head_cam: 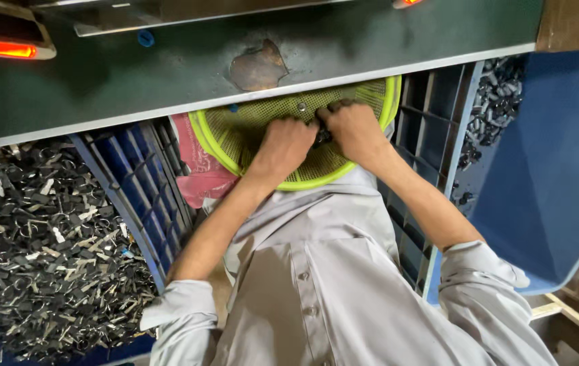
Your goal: The person sits at a machine sorting small metal components, picking pieces from a green sieve basket on their lap, examining each piece by hand, and placing sorted pieces into a cardboard box or bin beside the machine. At the end they scoop handfuls of parts from a large blue bin into the basket.
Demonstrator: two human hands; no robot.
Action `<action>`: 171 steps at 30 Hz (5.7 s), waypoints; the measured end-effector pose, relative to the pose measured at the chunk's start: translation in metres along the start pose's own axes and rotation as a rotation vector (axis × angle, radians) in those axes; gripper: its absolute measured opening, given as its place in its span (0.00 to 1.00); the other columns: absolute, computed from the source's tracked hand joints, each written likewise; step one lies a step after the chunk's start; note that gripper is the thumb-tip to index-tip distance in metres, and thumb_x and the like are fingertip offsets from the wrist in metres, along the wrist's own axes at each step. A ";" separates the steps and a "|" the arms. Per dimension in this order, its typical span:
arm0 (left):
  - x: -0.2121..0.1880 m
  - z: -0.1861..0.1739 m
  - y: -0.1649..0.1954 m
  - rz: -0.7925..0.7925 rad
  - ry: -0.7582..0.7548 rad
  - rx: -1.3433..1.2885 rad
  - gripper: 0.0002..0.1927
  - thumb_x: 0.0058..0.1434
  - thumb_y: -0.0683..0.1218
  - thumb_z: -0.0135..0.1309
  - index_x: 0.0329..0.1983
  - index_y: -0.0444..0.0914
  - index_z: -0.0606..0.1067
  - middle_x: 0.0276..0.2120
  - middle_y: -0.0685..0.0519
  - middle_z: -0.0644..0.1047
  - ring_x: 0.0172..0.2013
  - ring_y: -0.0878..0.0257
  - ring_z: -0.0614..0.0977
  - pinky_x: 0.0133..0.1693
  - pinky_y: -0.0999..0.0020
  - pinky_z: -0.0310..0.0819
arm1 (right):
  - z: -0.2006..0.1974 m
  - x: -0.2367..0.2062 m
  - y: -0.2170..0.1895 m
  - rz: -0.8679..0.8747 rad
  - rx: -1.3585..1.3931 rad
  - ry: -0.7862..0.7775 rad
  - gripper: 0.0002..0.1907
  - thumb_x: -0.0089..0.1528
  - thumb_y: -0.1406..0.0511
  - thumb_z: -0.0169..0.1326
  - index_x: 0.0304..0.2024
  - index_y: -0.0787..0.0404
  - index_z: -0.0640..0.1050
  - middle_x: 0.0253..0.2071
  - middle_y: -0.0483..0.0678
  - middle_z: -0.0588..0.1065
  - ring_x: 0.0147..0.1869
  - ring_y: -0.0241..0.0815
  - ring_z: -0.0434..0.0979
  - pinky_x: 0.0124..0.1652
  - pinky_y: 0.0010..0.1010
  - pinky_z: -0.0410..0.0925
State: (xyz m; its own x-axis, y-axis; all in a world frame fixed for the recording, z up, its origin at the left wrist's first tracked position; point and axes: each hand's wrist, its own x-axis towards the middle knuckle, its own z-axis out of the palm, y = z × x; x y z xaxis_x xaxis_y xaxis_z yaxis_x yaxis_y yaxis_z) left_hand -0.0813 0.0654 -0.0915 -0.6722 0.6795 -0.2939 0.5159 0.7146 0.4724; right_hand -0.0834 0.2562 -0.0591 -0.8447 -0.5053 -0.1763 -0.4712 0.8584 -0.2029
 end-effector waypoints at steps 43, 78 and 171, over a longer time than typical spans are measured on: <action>-0.080 -0.047 -0.033 -0.185 0.307 -1.479 0.11 0.68 0.46 0.55 0.45 0.33 0.77 0.36 0.50 0.78 0.33 0.61 0.77 0.37 0.68 0.71 | 0.014 -0.037 -0.081 -0.202 0.451 0.010 0.10 0.64 0.60 0.56 0.40 0.60 0.74 0.35 0.54 0.72 0.39 0.56 0.74 0.37 0.44 0.69; -0.105 -0.055 -0.023 -0.333 0.445 -1.202 0.08 0.69 0.43 0.53 0.43 0.31 0.76 0.30 0.50 0.76 0.30 0.65 0.75 0.32 0.70 0.68 | 0.110 0.014 -0.093 0.037 0.349 -0.057 0.15 0.59 0.67 0.51 0.47 0.69 0.75 0.33 0.60 0.75 0.31 0.58 0.76 0.30 0.47 0.69; -0.053 -0.100 0.067 0.625 0.785 -0.359 0.10 0.56 0.37 0.61 0.42 0.37 0.77 0.44 0.48 0.80 0.45 0.51 0.78 0.46 0.55 0.78 | -0.160 -0.145 0.180 0.007 2.517 1.452 0.07 0.70 0.61 0.50 0.40 0.54 0.77 0.42 0.44 0.77 0.43 0.35 0.77 0.47 0.28 0.75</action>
State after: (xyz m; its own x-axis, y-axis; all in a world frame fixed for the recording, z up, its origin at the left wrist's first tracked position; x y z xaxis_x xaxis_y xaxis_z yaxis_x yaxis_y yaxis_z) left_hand -0.0646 0.0609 0.0384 -0.5623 0.5199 0.6431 0.7871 0.0979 0.6090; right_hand -0.0862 0.4978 0.0844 -0.8599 0.4866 -0.1544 -0.4424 -0.8612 -0.2503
